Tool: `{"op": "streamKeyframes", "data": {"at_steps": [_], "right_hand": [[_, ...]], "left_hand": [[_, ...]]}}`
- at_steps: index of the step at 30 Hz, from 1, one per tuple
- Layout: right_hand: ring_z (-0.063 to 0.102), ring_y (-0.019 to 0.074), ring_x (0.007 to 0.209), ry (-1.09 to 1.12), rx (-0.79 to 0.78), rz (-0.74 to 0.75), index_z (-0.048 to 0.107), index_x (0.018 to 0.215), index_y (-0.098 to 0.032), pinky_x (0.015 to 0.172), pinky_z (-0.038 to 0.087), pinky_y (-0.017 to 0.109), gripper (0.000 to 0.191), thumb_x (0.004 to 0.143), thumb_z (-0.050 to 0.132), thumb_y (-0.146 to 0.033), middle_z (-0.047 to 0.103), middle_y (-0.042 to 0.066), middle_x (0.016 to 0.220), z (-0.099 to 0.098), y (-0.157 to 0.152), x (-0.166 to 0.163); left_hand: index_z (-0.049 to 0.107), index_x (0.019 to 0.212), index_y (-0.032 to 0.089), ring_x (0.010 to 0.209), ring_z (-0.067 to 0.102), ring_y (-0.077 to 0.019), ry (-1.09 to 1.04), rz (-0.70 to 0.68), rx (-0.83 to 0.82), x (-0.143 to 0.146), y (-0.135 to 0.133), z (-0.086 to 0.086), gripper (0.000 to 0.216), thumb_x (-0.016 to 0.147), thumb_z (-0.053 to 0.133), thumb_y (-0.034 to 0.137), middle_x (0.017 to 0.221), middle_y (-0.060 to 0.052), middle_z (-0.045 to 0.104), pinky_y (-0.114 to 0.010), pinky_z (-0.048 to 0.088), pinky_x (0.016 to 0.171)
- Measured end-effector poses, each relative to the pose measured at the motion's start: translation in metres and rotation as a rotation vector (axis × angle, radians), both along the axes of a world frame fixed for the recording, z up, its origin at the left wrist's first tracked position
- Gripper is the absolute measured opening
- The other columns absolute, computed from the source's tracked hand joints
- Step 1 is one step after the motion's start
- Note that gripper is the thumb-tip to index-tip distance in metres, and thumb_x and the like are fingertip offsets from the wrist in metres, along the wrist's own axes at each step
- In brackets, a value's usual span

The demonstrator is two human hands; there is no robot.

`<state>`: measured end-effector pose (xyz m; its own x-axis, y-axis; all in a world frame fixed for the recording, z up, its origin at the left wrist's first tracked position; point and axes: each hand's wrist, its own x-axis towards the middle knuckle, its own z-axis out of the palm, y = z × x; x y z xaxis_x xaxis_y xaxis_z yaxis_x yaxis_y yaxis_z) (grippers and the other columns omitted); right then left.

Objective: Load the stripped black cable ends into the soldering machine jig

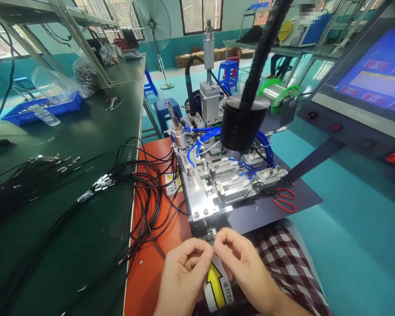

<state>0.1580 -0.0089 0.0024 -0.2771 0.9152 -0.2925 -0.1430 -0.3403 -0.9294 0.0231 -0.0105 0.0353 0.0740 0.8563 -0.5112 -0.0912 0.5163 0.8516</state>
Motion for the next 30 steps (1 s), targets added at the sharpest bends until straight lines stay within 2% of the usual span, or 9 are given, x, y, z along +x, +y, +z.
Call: {"op": "streamKeyframes", "data": {"at_steps": [5,10,14,16,19,22,24,27,30], "right_hand": [[0.035,0.0076,0.046,-0.049,0.046,0.008,0.056,0.078,-0.019,0.043,0.028,0.020,0.021,0.088,0.054,-0.037,0.042,-0.007,0.057,0.003,0.007,0.009],[0.044,0.0106,0.054,-0.262,0.226,-0.028,0.062,0.079,-0.019,0.050,0.035,0.022,0.008,0.084,0.059,-0.024,0.051,-0.003,0.065,0.006,0.006,0.008],[0.049,0.0127,0.064,-0.353,0.364,-0.042,0.059,0.073,-0.019,0.059,0.038,0.024,0.014,0.086,0.056,-0.021,0.055,-0.001,0.072,0.006,0.005,0.007],[0.048,0.0128,0.064,-0.317,0.331,-0.029,0.056,0.072,-0.019,0.059,0.038,0.024,0.017,0.088,0.054,-0.023,0.054,-0.001,0.071,0.007,0.006,0.008],[0.041,0.0100,0.051,-0.160,0.134,0.015,0.051,0.070,-0.019,0.048,0.033,0.023,0.022,0.087,0.055,-0.033,0.045,-0.005,0.061,0.008,0.009,0.009],[0.033,0.0076,0.043,-0.014,-0.022,0.058,0.048,0.070,-0.019,0.041,0.025,0.021,0.028,0.084,0.058,-0.042,0.038,-0.008,0.052,0.007,0.011,0.010],[0.031,0.0071,0.042,0.036,-0.056,0.066,0.047,0.069,-0.019,0.040,0.022,0.020,0.031,0.082,0.059,-0.045,0.035,-0.009,0.049,0.008,0.012,0.011],[0.028,0.0062,0.042,0.087,-0.097,0.086,0.047,0.068,-0.019,0.040,0.020,0.020,0.034,0.080,0.061,-0.048,0.033,-0.011,0.047,0.008,0.013,0.012],[0.027,0.0055,0.041,0.113,-0.124,0.089,0.047,0.069,-0.018,0.041,0.019,0.020,0.035,0.080,0.061,-0.048,0.034,-0.011,0.047,0.007,0.014,0.013]], "left_hand": [[0.061,0.064,0.016,0.033,0.021,-0.0026,0.034,0.021,-0.092,-0.001,0.000,0.004,0.034,0.064,0.075,0.047,0.035,0.011,0.033,-0.014,0.015,0.032],[0.061,0.066,0.016,0.031,0.021,-0.0028,0.028,-0.018,-0.100,-0.006,0.001,-0.005,0.035,0.065,0.074,0.049,0.035,0.010,0.034,-0.015,0.014,0.032],[0.060,0.067,0.016,0.032,0.024,-0.0032,0.073,-0.075,-0.050,-0.008,0.000,-0.011,0.033,0.071,0.069,0.047,0.036,0.010,0.035,-0.014,0.017,0.033],[0.061,0.069,0.016,0.035,0.033,-0.0052,0.168,-0.087,0.075,-0.007,-0.001,-0.012,0.028,0.077,0.065,0.043,0.042,0.007,0.042,-0.015,0.024,0.034],[0.065,0.072,0.017,0.053,0.053,-0.0108,0.376,-0.112,0.439,-0.006,-0.002,-0.012,0.017,0.083,0.060,0.029,0.065,0.000,0.058,-0.019,0.042,0.046],[0.066,0.081,0.017,0.070,0.060,-0.0128,0.538,-0.168,0.818,-0.009,-0.003,-0.015,0.009,0.084,0.058,0.014,0.080,-0.003,0.061,-0.020,0.049,0.061],[0.065,0.093,0.016,0.076,0.061,-0.0133,0.614,-0.221,1.016,-0.012,-0.003,-0.019,0.016,0.083,0.057,0.007,0.086,-0.005,0.062,-0.020,0.051,0.067],[0.062,0.101,0.016,0.083,0.061,-0.0142,0.641,-0.295,1.117,-0.014,0.000,-0.022,0.022,0.083,0.055,0.004,0.090,-0.006,0.061,-0.020,0.051,0.071],[0.062,0.093,0.017,0.076,0.060,-0.0111,0.567,-0.257,1.015,-0.011,0.004,-0.021,0.017,0.085,0.054,0.004,0.083,-0.003,0.058,-0.017,0.049,0.065]]}}
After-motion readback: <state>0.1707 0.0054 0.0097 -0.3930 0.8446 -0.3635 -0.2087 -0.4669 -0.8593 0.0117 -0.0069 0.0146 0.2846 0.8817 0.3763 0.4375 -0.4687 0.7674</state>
